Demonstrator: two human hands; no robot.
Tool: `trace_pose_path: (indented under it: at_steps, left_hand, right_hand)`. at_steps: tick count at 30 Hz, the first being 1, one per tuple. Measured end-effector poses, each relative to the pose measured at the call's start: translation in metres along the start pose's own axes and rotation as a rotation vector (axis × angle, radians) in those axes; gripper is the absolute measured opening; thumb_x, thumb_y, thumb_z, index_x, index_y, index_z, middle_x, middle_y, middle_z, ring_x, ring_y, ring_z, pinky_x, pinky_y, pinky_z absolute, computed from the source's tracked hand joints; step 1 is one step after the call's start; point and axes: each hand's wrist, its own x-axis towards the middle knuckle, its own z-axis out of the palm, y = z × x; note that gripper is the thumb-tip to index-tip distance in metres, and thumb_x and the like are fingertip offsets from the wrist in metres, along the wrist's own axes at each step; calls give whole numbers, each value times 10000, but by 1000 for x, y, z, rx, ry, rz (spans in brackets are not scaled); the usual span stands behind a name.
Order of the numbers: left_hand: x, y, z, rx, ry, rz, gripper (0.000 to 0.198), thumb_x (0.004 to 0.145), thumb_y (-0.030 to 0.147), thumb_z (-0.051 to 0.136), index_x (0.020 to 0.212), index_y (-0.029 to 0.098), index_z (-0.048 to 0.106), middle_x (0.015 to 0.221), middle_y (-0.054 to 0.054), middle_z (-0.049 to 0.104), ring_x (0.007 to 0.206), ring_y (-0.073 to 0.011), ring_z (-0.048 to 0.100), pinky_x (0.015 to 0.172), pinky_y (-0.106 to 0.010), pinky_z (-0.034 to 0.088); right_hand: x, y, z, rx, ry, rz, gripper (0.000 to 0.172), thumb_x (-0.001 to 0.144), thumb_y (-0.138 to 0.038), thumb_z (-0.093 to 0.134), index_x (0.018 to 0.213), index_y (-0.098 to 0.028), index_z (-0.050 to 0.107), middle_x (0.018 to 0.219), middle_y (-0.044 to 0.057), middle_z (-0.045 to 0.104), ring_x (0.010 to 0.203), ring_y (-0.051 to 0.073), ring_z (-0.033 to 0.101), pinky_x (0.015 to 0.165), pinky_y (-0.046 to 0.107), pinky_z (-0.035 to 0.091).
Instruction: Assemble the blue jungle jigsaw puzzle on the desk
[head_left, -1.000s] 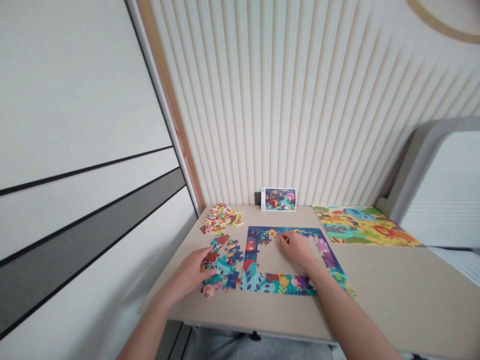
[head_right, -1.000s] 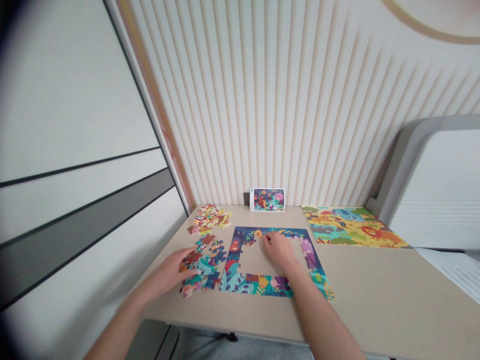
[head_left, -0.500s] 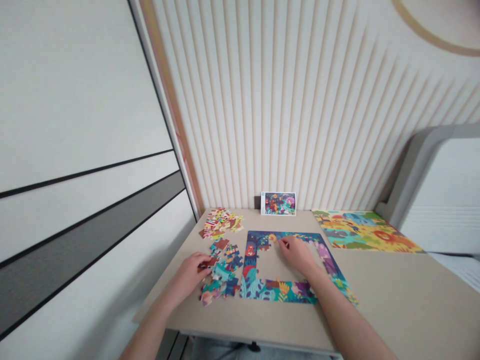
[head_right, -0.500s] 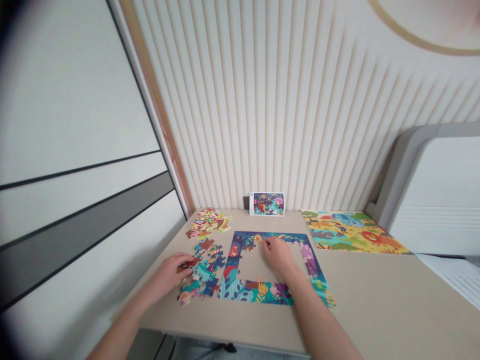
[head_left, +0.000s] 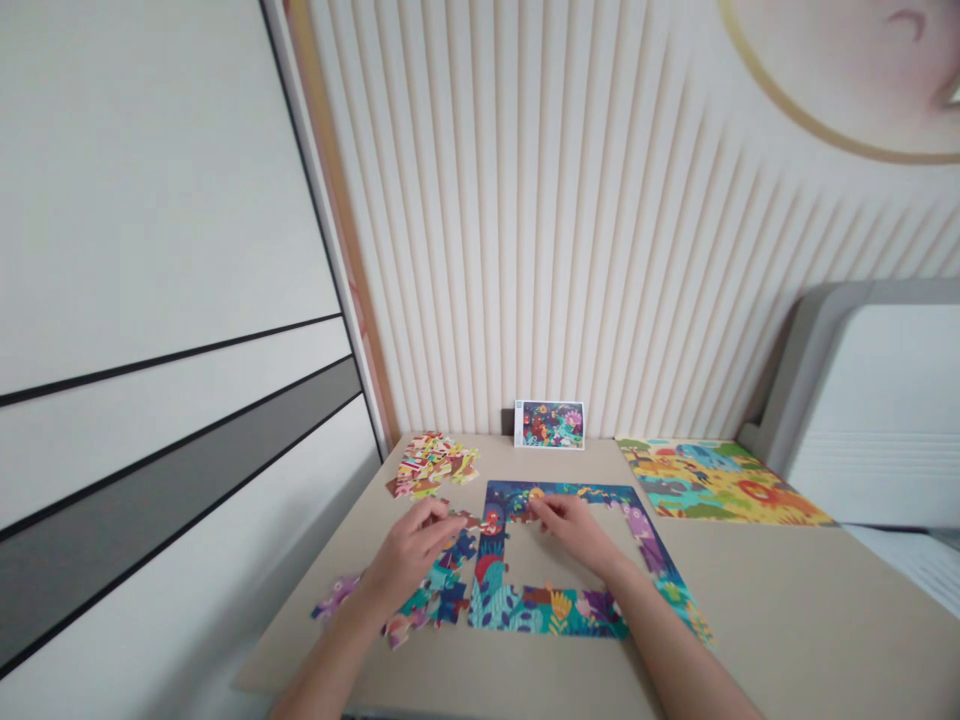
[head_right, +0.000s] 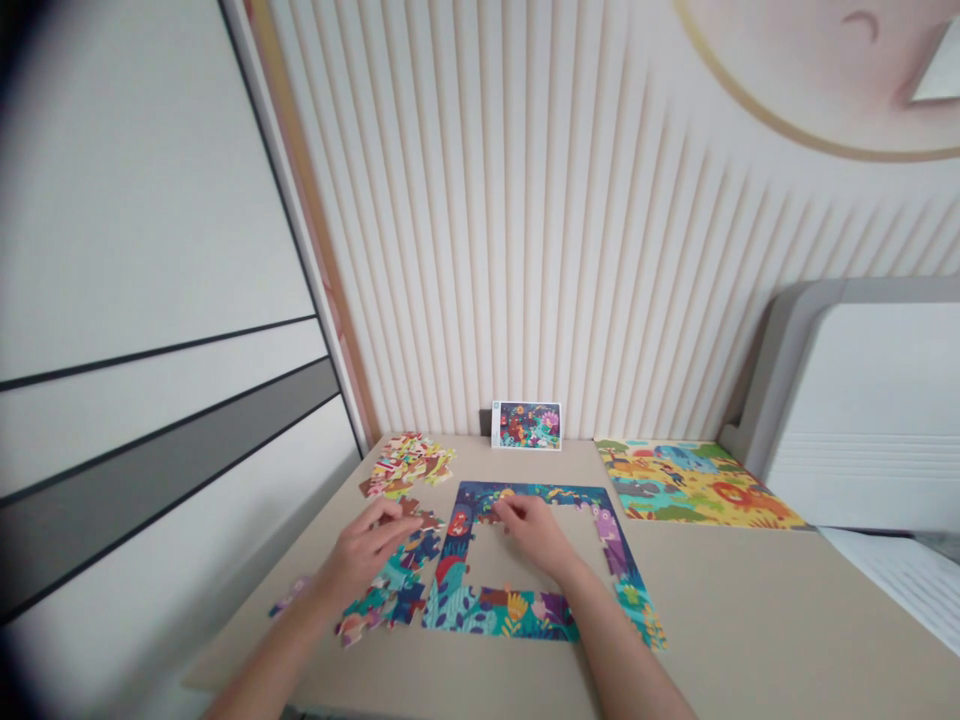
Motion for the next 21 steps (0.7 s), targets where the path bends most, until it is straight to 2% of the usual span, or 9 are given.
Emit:
trace_pose_path:
  at_steps: [3,5,8,11,16,18,21]
  left_hand:
    - [23,14,22,5,-54,147,297,1019,175,522,1265,247,672,1045,-64,642,983,-162,651,908,-292,559]
    - [37,20,36,-11,-83,187,301,1026,173,501,1270,244,662,1098,-75,644,1035,-169,656,935,-299,562]
    - [49,21,58,-88,-64,163,293,1037,162,462,1236,228,667,1098,-80,629,1038,-160,655,916,-276,569]
    - [48,16,74,-156,-48,118,265,1034,153,466,1181,214,678,1062,-71,620,994,-147,657,878,-249,572]
    - [38,13,79,-169,-12,47,259,1020,167,506,1223,228,656,1066,-65,633,1010,-164,649,905,-283,567]
    - [36,15,75,-169,-13,2,301,1012,195,535,1300,235,615,1120,-78,628,1060,-181,637,944,-311,557]
    - [32,18,70,-175,-77,-47,369,1013,219,531,1379,252,560,1221,-97,606,1151,-202,609,993,-337,536]
  right_hand:
    - [-3,-10,3,261,-114,27,512,957,-627,498,884,-179,733,789,37,707,664,171,595,646,273,434]
    - [-5,-14,1,366,-148,33,503,954,-642,501,905,-190,719,757,25,687,675,171,602,665,276,445]
    - [-4,-13,-4,419,-113,17,497,950,-641,513,846,-191,696,662,5,635,637,160,573,646,269,422]
    - [0,-8,-8,386,-80,6,456,917,-616,588,844,-182,710,627,-5,612,586,139,519,612,261,392]
    - [3,-6,-7,373,-86,9,410,881,-551,665,1076,-196,729,695,-12,630,599,134,512,599,257,401]
    - [1,-8,-5,337,-87,-14,408,912,-538,624,1114,-198,725,735,2,653,627,140,525,616,260,413]
    - [-1,-8,-4,270,-96,-46,419,968,-527,522,1112,-195,733,729,14,662,657,156,555,670,281,448]
